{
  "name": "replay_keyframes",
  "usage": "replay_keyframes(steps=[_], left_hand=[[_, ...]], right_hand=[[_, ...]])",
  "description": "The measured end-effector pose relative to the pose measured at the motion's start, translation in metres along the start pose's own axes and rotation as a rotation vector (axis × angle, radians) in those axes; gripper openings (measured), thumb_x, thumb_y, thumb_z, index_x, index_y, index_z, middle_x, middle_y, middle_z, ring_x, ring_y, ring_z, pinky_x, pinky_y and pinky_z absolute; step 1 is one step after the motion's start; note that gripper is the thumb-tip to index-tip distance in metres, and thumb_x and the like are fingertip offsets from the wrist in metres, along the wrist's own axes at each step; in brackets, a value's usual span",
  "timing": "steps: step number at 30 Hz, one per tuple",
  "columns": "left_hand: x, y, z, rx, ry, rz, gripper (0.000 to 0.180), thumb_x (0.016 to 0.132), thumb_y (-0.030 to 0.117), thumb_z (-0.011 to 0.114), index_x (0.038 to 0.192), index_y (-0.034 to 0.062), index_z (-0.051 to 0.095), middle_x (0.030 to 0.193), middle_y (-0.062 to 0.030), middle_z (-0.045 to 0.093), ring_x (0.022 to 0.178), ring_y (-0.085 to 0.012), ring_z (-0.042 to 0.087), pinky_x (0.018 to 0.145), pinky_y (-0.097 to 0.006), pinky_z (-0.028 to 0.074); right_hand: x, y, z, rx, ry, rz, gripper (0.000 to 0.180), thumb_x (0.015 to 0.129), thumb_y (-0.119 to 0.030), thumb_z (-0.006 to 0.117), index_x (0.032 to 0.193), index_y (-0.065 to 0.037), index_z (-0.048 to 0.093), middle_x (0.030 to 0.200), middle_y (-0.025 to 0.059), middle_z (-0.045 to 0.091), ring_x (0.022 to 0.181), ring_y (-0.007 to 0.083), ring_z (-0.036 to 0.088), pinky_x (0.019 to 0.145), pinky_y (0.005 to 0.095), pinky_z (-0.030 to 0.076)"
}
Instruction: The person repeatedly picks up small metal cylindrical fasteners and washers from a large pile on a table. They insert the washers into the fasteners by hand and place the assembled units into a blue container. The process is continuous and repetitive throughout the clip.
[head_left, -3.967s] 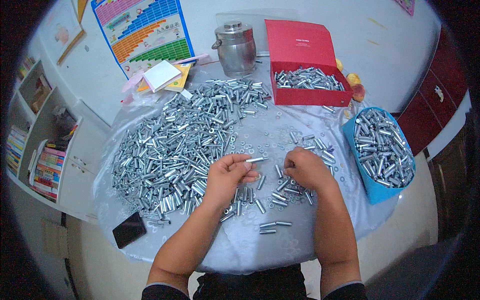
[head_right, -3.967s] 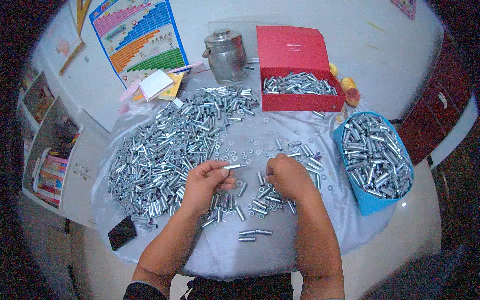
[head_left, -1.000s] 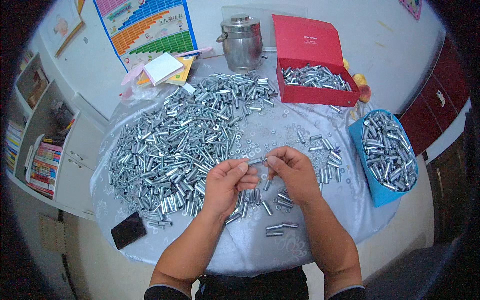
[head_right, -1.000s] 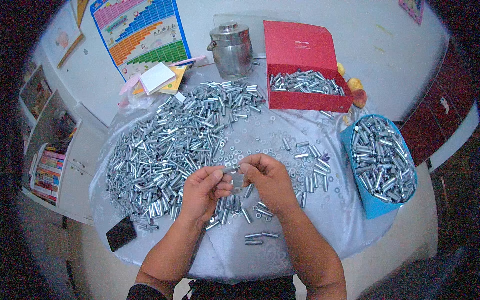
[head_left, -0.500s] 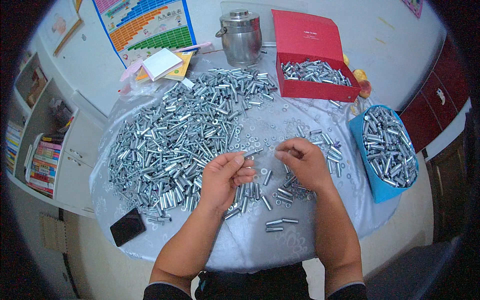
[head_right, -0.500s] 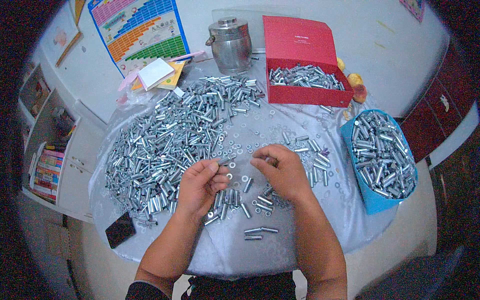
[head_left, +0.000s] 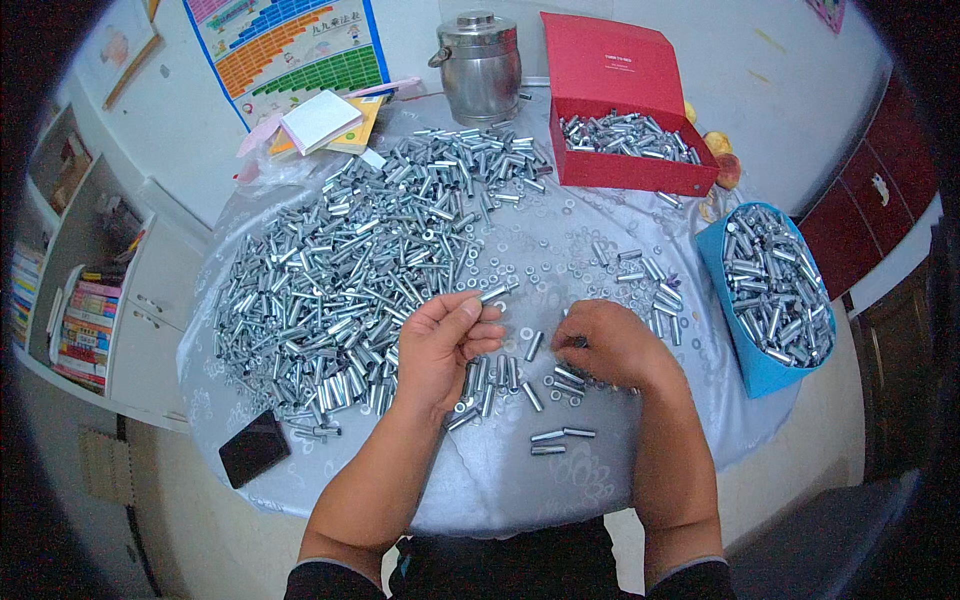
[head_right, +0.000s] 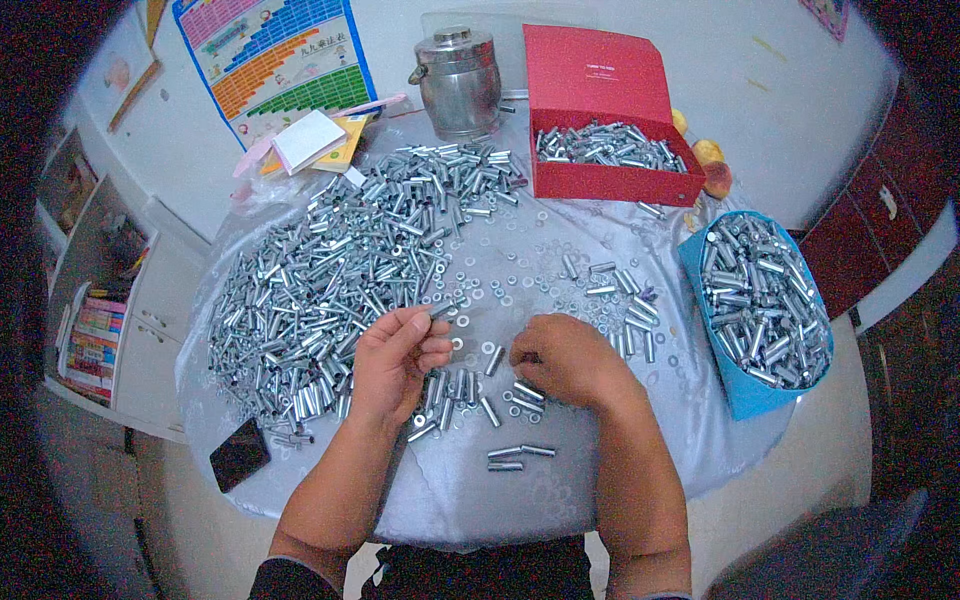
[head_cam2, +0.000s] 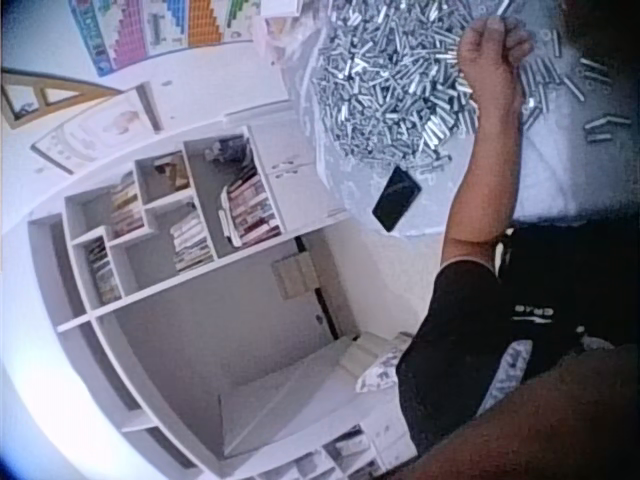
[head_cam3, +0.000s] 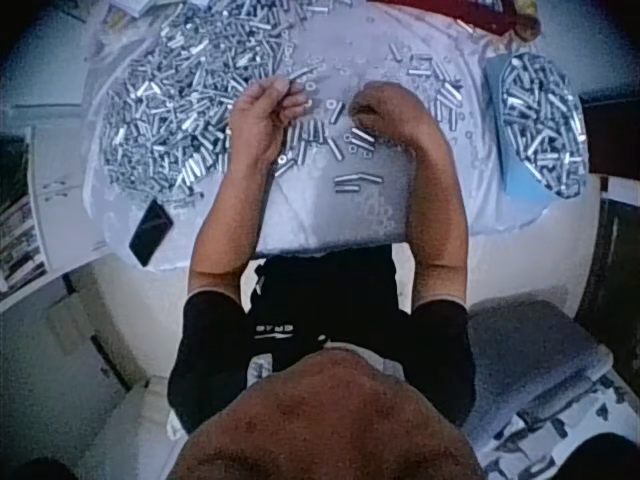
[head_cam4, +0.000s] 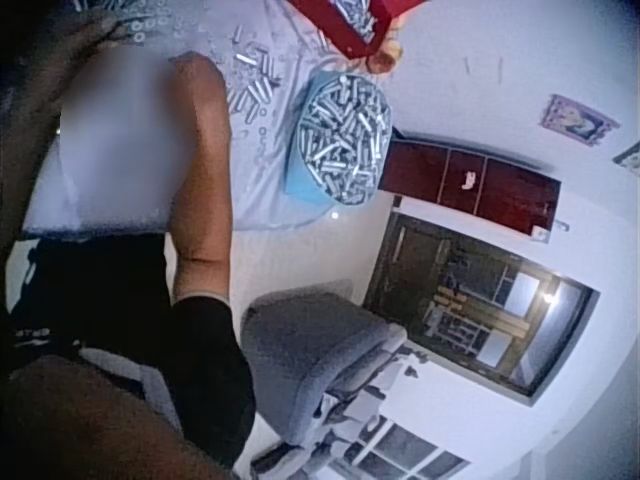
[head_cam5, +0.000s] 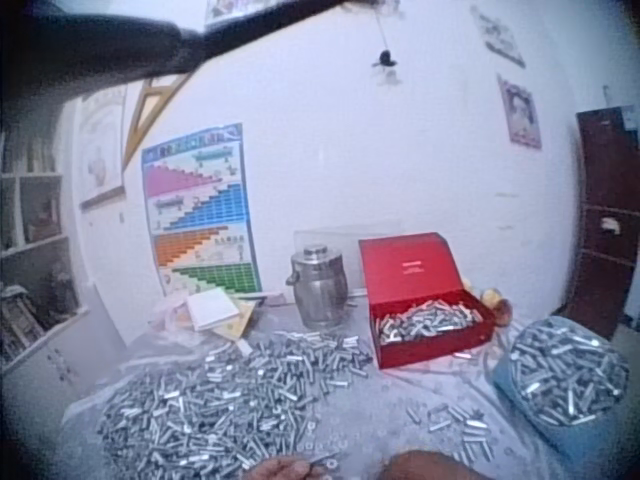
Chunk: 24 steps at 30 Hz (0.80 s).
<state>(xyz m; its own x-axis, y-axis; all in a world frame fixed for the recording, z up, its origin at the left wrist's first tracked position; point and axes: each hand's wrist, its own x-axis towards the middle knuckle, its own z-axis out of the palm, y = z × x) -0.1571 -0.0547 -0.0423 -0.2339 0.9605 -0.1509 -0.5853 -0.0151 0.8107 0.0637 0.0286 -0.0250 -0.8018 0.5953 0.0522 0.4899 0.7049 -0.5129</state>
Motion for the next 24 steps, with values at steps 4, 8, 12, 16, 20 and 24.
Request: replay_keyframes(steps=[4,8,12,16,20,24], left_hand=[[0.000,-0.001,0.000,0.013,-0.007,-0.006,0.019,0.093,0.007,0.058,0.108,-0.0045,0.060,0.093,-0.0179,0.069,0.074,-0.0203,0.070,0.063,-0.028,0.059],[0.000,-0.002,0.003,0.034,-0.013,-0.018,0.019,0.093,0.007,0.058,0.108,-0.0048,0.060,0.093,-0.0177,0.068,0.074,-0.0207,0.070,0.063,-0.027,0.059],[-0.002,-0.003,0.004,0.063,-0.020,0.001,0.020,0.093,0.010,0.059,0.109,-0.0023,0.061,0.090,-0.0150,0.069,0.073,-0.0187,0.070,0.062,-0.027,0.059],[-0.002,-0.002,0.005,0.065,-0.018,-0.004,0.020,0.093,0.009,0.059,0.109,-0.0025,0.061,0.091,-0.0154,0.069,0.073,-0.0188,0.070,0.062,-0.027,0.059],[-0.002,-0.003,0.004,0.049,-0.029,0.000,0.019,0.093,0.009,0.058,0.108,-0.0027,0.061,0.091,-0.0155,0.069,0.072,-0.0189,0.070,0.062,-0.027,0.059],[-0.001,-0.003,0.004,0.050,-0.017,-0.016,0.018,0.093,0.008,0.059,0.107,-0.0029,0.061,0.090,-0.0153,0.069,0.071,-0.0189,0.069,0.062,-0.028,0.059]], right_hand=[[-0.006,0.002,-0.005,0.012,-0.060,0.004,0.016,0.073,-0.013,0.071,0.087,-0.006,0.070,0.086,0.0115,0.062,0.085,0.0308,0.060,0.076,0.0389,0.048],[-0.004,-0.002,0.002,-0.067,-0.075,0.017,0.020,0.072,-0.014,0.073,0.090,-0.007,0.070,0.087,0.0116,0.061,0.087,0.0307,0.060,0.078,0.0385,0.048],[-0.008,-0.003,-0.002,-0.028,-0.033,0.056,0.022,0.071,-0.016,0.074,0.091,-0.007,0.069,0.085,0.0115,0.061,0.086,0.0310,0.060,0.077,0.0394,0.048],[-0.006,-0.002,0.001,0.081,-0.035,-0.050,0.024,0.071,-0.020,0.074,0.091,-0.008,0.068,0.085,0.0125,0.061,0.086,0.0326,0.061,0.076,0.0417,0.049],[-0.003,-0.022,0.002,0.005,-0.179,-0.010,0.025,0.072,-0.024,0.073,0.089,-0.007,0.067,0.089,0.0155,0.062,0.090,0.0352,0.061,0.077,0.0449,0.049],[-0.005,-0.028,0.010,-0.070,-0.170,-0.032,0.021,0.068,-0.021,0.075,0.077,-0.006,0.063,0.082,0.0113,0.060,0.081,0.0325,0.060,0.073,0.0423,0.048]])
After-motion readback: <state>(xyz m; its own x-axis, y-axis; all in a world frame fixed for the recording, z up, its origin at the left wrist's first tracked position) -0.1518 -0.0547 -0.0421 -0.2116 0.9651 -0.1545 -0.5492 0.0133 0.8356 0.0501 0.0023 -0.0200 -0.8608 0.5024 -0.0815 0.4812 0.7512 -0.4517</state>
